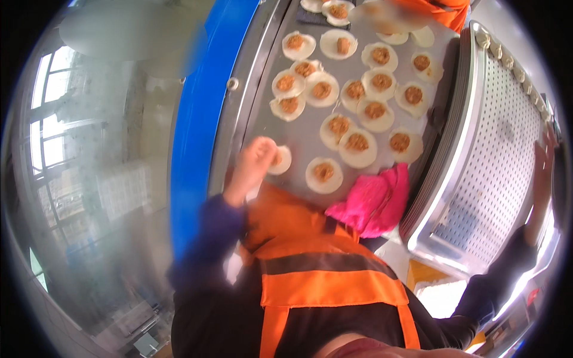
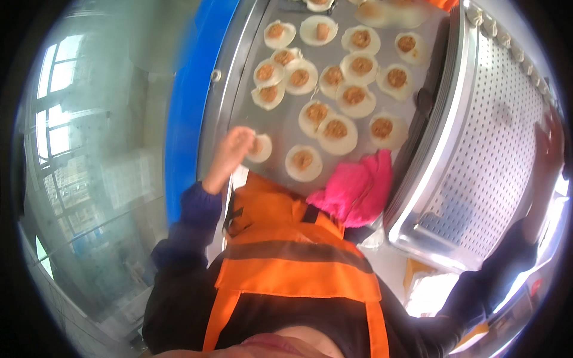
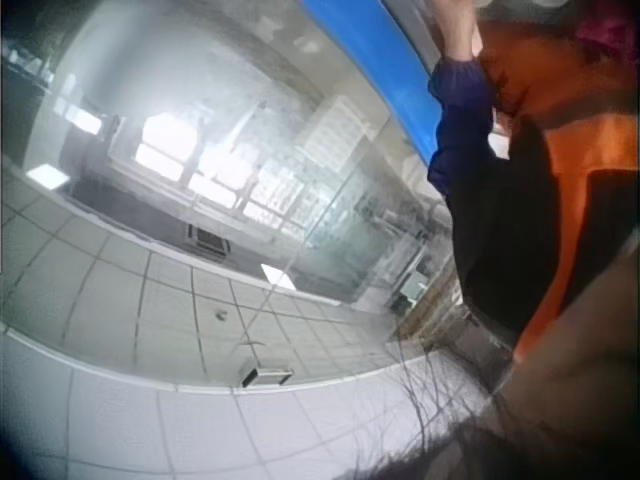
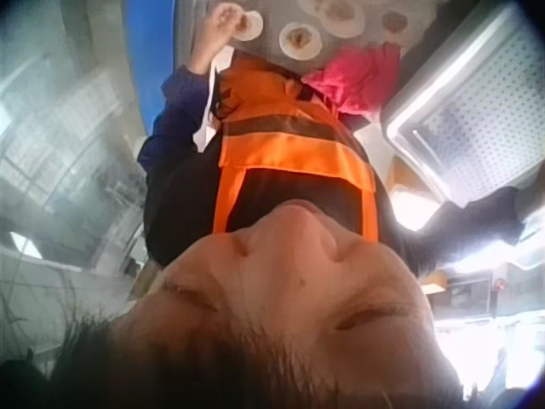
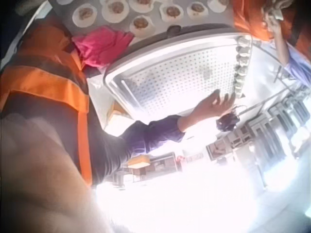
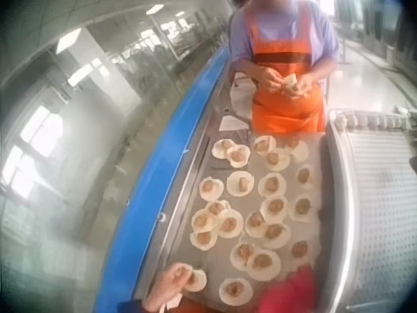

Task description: The person places filling onto circular dough wrappers on a blue conveyor belt, then folds and pleats each wrapper to form dumplings. Completed dumplings are placed onto a metal tray. The process repeats continuously.

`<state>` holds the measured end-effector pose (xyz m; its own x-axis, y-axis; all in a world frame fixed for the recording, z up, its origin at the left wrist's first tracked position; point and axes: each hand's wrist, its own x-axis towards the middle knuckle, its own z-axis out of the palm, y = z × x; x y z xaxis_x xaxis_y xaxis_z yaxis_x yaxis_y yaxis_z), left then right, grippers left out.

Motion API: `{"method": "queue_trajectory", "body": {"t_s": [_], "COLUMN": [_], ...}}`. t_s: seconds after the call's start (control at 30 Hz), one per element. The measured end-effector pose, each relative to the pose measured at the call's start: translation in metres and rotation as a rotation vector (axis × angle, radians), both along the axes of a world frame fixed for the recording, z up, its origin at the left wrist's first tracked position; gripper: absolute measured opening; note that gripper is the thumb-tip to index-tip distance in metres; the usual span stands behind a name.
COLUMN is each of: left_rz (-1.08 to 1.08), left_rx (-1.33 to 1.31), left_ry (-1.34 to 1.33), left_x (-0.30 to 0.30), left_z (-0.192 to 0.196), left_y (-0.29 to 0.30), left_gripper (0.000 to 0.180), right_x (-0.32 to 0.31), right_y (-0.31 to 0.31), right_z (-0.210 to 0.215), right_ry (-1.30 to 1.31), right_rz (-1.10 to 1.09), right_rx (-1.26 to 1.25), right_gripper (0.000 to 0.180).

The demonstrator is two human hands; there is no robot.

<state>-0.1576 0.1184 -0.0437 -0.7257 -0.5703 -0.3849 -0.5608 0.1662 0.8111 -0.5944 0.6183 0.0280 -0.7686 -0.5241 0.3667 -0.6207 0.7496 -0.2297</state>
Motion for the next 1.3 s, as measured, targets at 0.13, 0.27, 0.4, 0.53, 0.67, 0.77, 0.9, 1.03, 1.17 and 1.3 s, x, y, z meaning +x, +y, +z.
{"method": "queue_trajectory", "body": {"t_s": [0.13,0.27,0.4,0.53,0.67,0.77,0.9,1.03,1.17,1.3], "left_rz": [-0.164,-0.204,-0.261,-0.417,-0.387,-0.307,-0.257,-0.162,-0.164,-0.093], "left_rx": [-0.52,-0.383,-0.387,-0.571,-0.491,-0.281,0.719,1.195,1.134,0.913], "left_ry": [-0.102,-0.126,-0.03,0.083,0.136,0.235,0.322,0.379,0.477,0.481], "left_x": [0.036,0.019,0.023,0.018,0.034,0.043,0.047,0.048,0.049,0.045], "left_z": [-0.037,-0.031,-0.043,-0.057,-0.045,-0.048,-0.016,0.031,0.036,0.039], "left_y": [-0.044,-0.044,-0.051,-0.051,-0.034,-0.023,-0.013,0.001,0.009,0.022], "left_gripper": [0.031,0.047,0.048,0.037,0.03,0.038,0.04,0.038,0.035,0.022], "right_x": [0.16,0.261,0.307,0.342,0.363,0.375,0.386,0.391,0.393,0.396], "right_y": [-0.078,-0.133,-0.157,-0.19,-0.224,-0.243,-0.282,-0.316,-0.318,-0.313], "right_z": [0.023,0.025,0.009,0.002,0.017,0.011,-0.023,-0.014,-0.017,-0.015], "right_ry": [-0.127,-0.409,-0.386,-0.669,-0.732,-0.815,-1.149,-1.482,-1.427,-1.235], "right_rz": [0.248,0.189,0.231,0.148,0.176,0.209,0.233,0.16,0.141,0.168], "right_rx": [-0.099,-0.335,-0.312,-0.63,-0.581,-0.497,-0.541,-0.787,-0.903,-0.838], "right_gripper": [0.056,0.055,0.048,0.036,0.036,0.035,0.032,0.038,0.017,0.014]}}
